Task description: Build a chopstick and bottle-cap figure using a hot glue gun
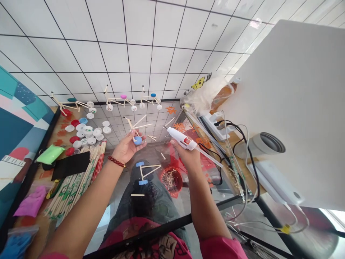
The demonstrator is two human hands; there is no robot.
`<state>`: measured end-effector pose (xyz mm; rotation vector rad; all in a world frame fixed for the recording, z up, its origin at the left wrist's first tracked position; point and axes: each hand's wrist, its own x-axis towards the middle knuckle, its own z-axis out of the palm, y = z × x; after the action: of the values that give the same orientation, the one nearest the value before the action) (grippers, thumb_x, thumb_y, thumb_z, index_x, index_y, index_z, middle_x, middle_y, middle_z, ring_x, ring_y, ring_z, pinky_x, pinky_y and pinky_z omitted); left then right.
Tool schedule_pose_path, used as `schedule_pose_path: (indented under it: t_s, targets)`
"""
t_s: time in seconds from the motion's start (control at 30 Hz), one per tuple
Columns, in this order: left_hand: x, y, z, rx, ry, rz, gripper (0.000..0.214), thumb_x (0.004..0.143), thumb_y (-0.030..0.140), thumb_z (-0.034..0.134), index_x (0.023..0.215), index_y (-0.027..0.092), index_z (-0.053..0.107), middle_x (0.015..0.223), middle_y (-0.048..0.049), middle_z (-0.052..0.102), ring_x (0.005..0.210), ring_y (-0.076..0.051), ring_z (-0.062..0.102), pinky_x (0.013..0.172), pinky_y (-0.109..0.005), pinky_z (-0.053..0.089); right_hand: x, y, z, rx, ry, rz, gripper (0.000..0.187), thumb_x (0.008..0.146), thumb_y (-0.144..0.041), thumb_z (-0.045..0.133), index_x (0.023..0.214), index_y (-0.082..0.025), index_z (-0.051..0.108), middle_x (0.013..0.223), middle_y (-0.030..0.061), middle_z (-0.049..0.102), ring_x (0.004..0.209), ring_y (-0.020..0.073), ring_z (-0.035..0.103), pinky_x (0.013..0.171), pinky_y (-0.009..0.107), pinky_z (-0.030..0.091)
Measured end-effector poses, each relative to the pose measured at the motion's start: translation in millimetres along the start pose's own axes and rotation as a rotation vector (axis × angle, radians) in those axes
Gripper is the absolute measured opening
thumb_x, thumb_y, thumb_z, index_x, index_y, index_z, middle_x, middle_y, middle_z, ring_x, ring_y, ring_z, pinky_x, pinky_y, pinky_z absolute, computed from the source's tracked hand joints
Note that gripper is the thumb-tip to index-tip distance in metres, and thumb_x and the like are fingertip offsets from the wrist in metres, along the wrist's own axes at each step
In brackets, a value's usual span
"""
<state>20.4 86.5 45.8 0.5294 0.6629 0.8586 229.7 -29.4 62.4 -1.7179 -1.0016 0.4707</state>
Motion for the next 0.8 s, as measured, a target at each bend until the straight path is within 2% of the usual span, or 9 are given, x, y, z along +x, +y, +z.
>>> schedule_pose_path:
  t_s: [0.07, 0.17, 0.27, 0.47, 0.57, 0.7, 0.77, 0.8]
  targets:
    - [1, -3, 5.6, -0.024, -0.036, -0.03, 0.025, 0.081, 0.034, 0.073, 0.097, 0.016, 0.067, 0.091, -0.0042, 0.069, 0.097, -0.022, 0.069, 0.086, -0.041, 0.058, 0, 1, -1, 0.006, 0.014, -0.001, 0.039, 0.07, -0.056, 0.072, 0.076, -0.018, 0.065, 0.07, 0.0018, 0.064, 0.065, 0.0163, 0.056, 0.063, 0.029, 0.046]
    - [8, -10, 10.3, -0.035, 0.048, -0.012, 0.017, 0.082, 0.028, 0.072, 0.091, 0.015, 0.067, 0.085, -0.005, 0.069, 0.092, -0.019, 0.069, 0.08, -0.032, 0.059, 0, 1, -1, 0.021, 0.015, -0.001, 0.038, 0.071, -0.055, 0.072, 0.079, -0.018, 0.067, 0.071, 0.0024, 0.065, 0.067, 0.0175, 0.058, 0.063, 0.029, 0.046]
    - [11, -14, 8.0, -0.059, 0.137, 0.032, 0.013, 0.083, 0.026, 0.071, 0.089, 0.014, 0.068, 0.085, -0.006, 0.069, 0.087, -0.016, 0.069, 0.076, -0.028, 0.058, 0, 1, -1, 0.011, -0.009, -0.003, 0.039, 0.073, -0.056, 0.07, 0.079, -0.017, 0.068, 0.068, 0.0023, 0.064, 0.065, 0.0172, 0.057, 0.062, 0.029, 0.046]
    - [1, -11, -0.7, -0.082, 0.168, 0.107, 0.012, 0.082, 0.024, 0.073, 0.087, 0.015, 0.068, 0.085, -0.0046, 0.069, 0.086, -0.015, 0.068, 0.075, -0.027, 0.058, 0, 0, 2, 0.002, -0.037, -0.038, 0.041, 0.072, -0.057, 0.071, 0.081, -0.017, 0.065, 0.071, 0.0024, 0.065, 0.067, 0.017, 0.057, 0.065, 0.029, 0.046]
    - [-6, -1, -11.1, 0.01, 0.148, 0.168, 0.024, 0.074, 0.031, 0.08, 0.09, 0.017, 0.069, 0.088, -0.004, 0.07, 0.088, -0.017, 0.068, 0.078, -0.029, 0.057, -1, 1, 5, -0.021, -0.114, -0.051, 0.04, 0.073, -0.058, 0.069, 0.077, -0.018, 0.064, 0.07, 0.002, 0.065, 0.066, 0.0169, 0.056, 0.064, 0.029, 0.045]
    - [-20, 17, -31.4, 0.275, 0.202, 0.391, 0.042, 0.059, 0.023, 0.089, 0.094, 0.019, 0.068, 0.093, -0.0022, 0.07, 0.088, -0.015, 0.068, 0.075, -0.024, 0.055, -6, 0, 10, -0.127, -0.269, -0.092, 0.038, 0.073, -0.057, 0.069, 0.071, -0.02, 0.06, 0.064, -0.0004, 0.061, 0.06, 0.0155, 0.052, 0.057, 0.028, 0.04]
    - [-26, 22, -36.9, 0.248, 0.213, 0.415, 0.041, 0.061, 0.025, 0.088, 0.095, 0.019, 0.067, 0.093, -0.0021, 0.069, 0.089, -0.016, 0.068, 0.077, -0.027, 0.056, -8, -1, 12, -0.162, -0.314, -0.118, 0.036, 0.073, -0.055, 0.069, 0.069, -0.021, 0.057, 0.062, -0.0018, 0.059, 0.058, 0.0149, 0.051, 0.055, 0.027, 0.038]
    - [-29, 22, -37.4, 0.187, 0.194, 0.377, 0.038, 0.064, 0.028, 0.086, 0.095, 0.019, 0.066, 0.092, -0.0026, 0.069, 0.09, -0.018, 0.069, 0.078, -0.031, 0.057, -9, -2, 13, -0.168, -0.318, -0.123, 0.036, 0.074, -0.054, 0.069, 0.068, -0.021, 0.056, 0.06, -0.0024, 0.058, 0.057, 0.0146, 0.051, 0.055, 0.026, 0.038]
